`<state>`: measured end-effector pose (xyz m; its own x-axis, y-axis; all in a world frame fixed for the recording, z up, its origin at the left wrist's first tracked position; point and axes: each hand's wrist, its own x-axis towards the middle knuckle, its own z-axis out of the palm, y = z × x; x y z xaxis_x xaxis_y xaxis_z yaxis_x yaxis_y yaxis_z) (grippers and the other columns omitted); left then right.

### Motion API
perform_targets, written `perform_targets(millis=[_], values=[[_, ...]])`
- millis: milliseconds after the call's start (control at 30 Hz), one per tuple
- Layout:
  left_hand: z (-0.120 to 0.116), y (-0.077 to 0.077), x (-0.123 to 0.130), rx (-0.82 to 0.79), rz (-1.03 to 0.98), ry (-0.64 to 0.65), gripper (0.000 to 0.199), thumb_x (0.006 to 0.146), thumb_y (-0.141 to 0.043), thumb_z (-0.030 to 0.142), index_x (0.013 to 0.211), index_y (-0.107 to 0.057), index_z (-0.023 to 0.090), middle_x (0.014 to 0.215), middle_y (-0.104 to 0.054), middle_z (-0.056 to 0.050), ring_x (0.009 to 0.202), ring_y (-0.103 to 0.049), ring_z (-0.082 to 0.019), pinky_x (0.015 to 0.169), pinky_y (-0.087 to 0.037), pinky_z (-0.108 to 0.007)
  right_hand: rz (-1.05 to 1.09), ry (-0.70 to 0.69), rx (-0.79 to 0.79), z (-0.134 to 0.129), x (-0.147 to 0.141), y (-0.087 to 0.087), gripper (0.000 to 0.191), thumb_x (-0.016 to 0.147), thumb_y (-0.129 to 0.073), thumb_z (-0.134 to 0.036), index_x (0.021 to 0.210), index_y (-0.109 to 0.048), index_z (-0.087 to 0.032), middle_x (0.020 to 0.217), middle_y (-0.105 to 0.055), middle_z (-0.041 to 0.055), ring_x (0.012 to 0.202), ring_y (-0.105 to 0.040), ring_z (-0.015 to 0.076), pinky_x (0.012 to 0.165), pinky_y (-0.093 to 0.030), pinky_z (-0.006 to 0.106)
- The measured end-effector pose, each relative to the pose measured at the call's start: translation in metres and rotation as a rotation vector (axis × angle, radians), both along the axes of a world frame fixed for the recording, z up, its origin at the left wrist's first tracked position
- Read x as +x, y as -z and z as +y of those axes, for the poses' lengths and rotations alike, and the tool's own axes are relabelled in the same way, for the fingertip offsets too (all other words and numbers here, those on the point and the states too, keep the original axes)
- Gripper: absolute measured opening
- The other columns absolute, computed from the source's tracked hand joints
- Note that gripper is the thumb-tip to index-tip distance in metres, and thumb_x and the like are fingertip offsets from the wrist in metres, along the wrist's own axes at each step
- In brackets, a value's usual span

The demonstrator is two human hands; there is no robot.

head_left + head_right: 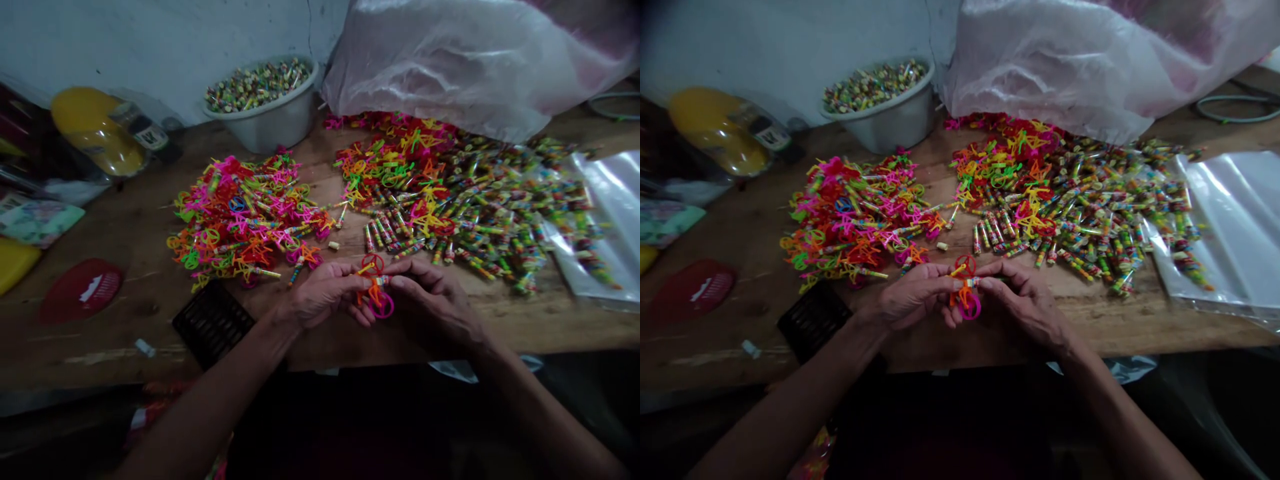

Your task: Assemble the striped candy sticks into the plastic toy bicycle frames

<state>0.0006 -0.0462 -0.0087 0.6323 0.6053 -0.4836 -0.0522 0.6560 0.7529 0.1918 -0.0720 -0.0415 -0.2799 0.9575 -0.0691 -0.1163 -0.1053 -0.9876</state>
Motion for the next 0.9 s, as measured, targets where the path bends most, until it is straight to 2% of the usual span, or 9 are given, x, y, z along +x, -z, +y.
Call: perform_targets(millis=[200,433,500,567,633,700,767,833,900], values=[[-0.006,0.002,0.001,-0.021,0.054,-0.038,0.014,0.078,-0.058,0.018,0.085,-0.054,0.007,0.068,-0.066,-0.008,0.05,-0.062,-0.013,0.049,-0.053,-0.024,-0.101,-0.007,0.055,-0.005,0.001,0.004,0.018,0.084,-0.058,-0.035,0.091,-0.062,-0.019,0.081,-0.063,0.0023,0.071,-0.057,0.0129,0.064,-0.045,0.025],[-0.012,0.005,0.012,0.052,0.186,-0.115,0.016,0.075,-0.061,0.02,0.075,-0.047,0.012,0.055,-0.063,-0.005,0.044,-0.06,-0.014,0.044,-0.05,-0.024,-0.507,-0.045,0.283,-0.008,0.002,-0.016,0.016,0.085,-0.053,-0.029,0.086,-0.064,-0.017,0.079,-0.066,0.0036,0.07,-0.059,0.0144,0.067,-0.046,0.027],[-0.014,0.007,0.017,0.09,0.239,-0.145,0.018,0.075,-0.062,0.022,0.074,-0.047,0.012,0.054,-0.062,-0.005,0.044,-0.06,-0.014,0.044,-0.05,-0.024,-0.519,-0.036,0.276,-0.008,0.0,-0.017,0.016,0.085,-0.052,-0.028,0.089,-0.065,-0.018,0.081,-0.067,0.003,0.071,-0.06,0.0144,0.067,-0.047,0.027],[-0.012,0.005,0.018,0.134,0.276,-0.162,0.019,0.074,-0.063,0.025,0.074,-0.048,0.013,0.054,-0.062,-0.004,0.043,-0.059,-0.014,0.043,-0.05,-0.024,-0.437,-0.012,0.209,-0.008,-0.004,-0.016,0.019,0.085,-0.052,-0.03,0.091,-0.065,-0.018,0.084,-0.068,0.0033,0.073,-0.062,0.0146,0.066,-0.048,0.027],[-0.004,-0.004,0.009,0.183,0.304,-0.157,0.022,0.074,-0.063,0.03,0.076,-0.05,0.014,0.056,-0.063,-0.003,0.043,-0.058,-0.013,0.042,-0.048,-0.024,-0.312,0.018,0.123,-0.006,-0.007,-0.013,0.025,0.086,-0.051,-0.035,0.101,-0.063,-0.018,0.089,-0.068,0.0044,0.074,-0.062,0.0151,0.065,-0.049,0.027],[0.012,-0.021,-0.011,0.29,0.39,-0.222,0.024,0.072,-0.064,0.034,0.075,-0.052,0.014,0.057,-0.061,-0.001,0.042,-0.055,-0.011,0.042,-0.046,-0.022,-0.31,0.085,0.116,-0.001,-0.008,-0.01,0.032,0.087,-0.049,-0.038,0.11,-0.058,-0.018,0.092,-0.067,0.0054,0.075,-0.062,0.0155,0.064,-0.049,0.028],[0.034,-0.044,-0.042,0.496,0.583,-0.394,0.024,0.071,-0.065,0.036,0.075,-0.054,0.015,0.058,-0.06,0.001,0.043,-0.053,-0.009,0.043,-0.044,-0.021,-0.483,0.165,0.263,0.007,-0.007,-0.007,0.03,0.088,-0.048,-0.036,0.11,-0.058,-0.018,0.093,-0.065,0.0059,0.077,-0.061,0.016,0.067,-0.048,0.029],[0.06,-0.069,-0.077,0.752,0.866,-0.559,0.024,0.071,-0.063,0.038,0.078,-0.058,0.015,0.063,-0.061,0.0,0.048,-0.053,-0.009,0.047,-0.043,-0.021,-0.71,0.187,0.489,0.018,-0.007,-0.006,0.023,0.09,-0.045,-0.03,0.103,-0.061,-0.018,0.094,-0.063,0.0071,0.081,-0.059,0.0167,0.071,-0.046,0.029],[0.085,-0.088,-0.107,0.923,1.23,-0.558,0.024,0.072,-0.06,0.039,0.078,-0.062,0.015,0.066,-0.062,-0.002,0.056,-0.055,-0.013,0.053,-0.044,-0.024,-0.932,0.12,0.705,0.032,-0.01,-0.006,0.021,0.09,-0.044,-0.021,0.1,-0.062,-0.019,0.101,-0.062,0.0086,0.087,-0.056,0.0188,0.074,-0.045,0.032]])
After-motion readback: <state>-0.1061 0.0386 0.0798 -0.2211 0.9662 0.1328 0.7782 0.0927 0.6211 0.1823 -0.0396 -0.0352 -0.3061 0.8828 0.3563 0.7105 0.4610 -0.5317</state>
